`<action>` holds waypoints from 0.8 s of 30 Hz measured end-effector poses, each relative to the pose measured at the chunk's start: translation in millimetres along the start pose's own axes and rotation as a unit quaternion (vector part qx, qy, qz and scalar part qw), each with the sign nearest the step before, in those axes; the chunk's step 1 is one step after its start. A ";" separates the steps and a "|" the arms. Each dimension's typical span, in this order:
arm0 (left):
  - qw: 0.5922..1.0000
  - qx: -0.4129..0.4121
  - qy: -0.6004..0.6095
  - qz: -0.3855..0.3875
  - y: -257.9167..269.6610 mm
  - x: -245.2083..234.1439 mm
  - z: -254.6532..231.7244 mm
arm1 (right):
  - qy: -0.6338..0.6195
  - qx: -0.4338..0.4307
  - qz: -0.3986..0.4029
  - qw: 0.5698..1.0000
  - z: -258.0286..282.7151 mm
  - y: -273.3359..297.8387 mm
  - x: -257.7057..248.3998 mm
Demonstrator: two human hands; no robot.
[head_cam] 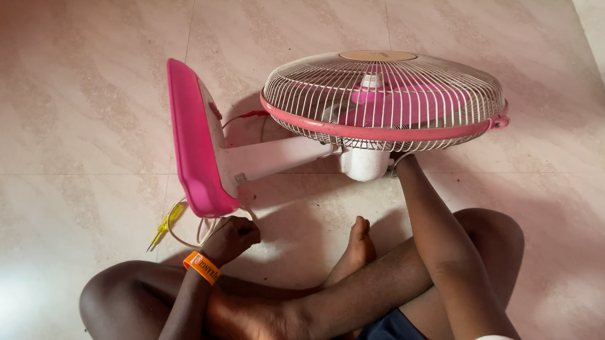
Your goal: The person sits on the floor and uses a screwdriver to remove screws from the base and neck of a pink and white electric fan. They manipulate the fan's power cord and continue unscrewing components, partially disassembling the fan.
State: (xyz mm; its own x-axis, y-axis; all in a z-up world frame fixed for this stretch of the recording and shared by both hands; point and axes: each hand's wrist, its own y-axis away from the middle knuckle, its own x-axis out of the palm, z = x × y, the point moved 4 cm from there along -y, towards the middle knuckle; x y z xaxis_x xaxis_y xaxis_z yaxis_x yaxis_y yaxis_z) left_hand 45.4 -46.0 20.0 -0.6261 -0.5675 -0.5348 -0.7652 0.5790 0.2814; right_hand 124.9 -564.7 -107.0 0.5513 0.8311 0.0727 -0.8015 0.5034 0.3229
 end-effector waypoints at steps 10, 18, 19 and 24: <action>0.999 0.035 -0.011 -0.011 3.1 1.0 -0.2 | 0.010 -0.005 0.009 1.000 4.7 5.6 13.8; 0.999 -0.008 0.008 0.034 -0.8 4.9 6.1 | 0.031 -0.017 -0.005 0.999 13.7 6.0 13.7; 0.998 -0.014 0.026 0.051 -1.4 6.8 6.4 | 0.038 -0.019 -0.007 0.999 14.4 6.1 12.6; 0.998 -0.016 0.033 0.054 -1.2 6.5 2.7 | 0.094 -0.039 -0.028 0.994 26.0 13.4 4.8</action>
State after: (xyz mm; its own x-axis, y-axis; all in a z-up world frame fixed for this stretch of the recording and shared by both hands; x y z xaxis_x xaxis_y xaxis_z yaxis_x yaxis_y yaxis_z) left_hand 42.7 -48.8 14.1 -0.7127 -0.5414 -0.4460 -0.6966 0.6208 0.3596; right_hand 122.8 -560.2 -77.8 0.5477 0.8274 -0.1242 -0.7904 0.5604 0.2475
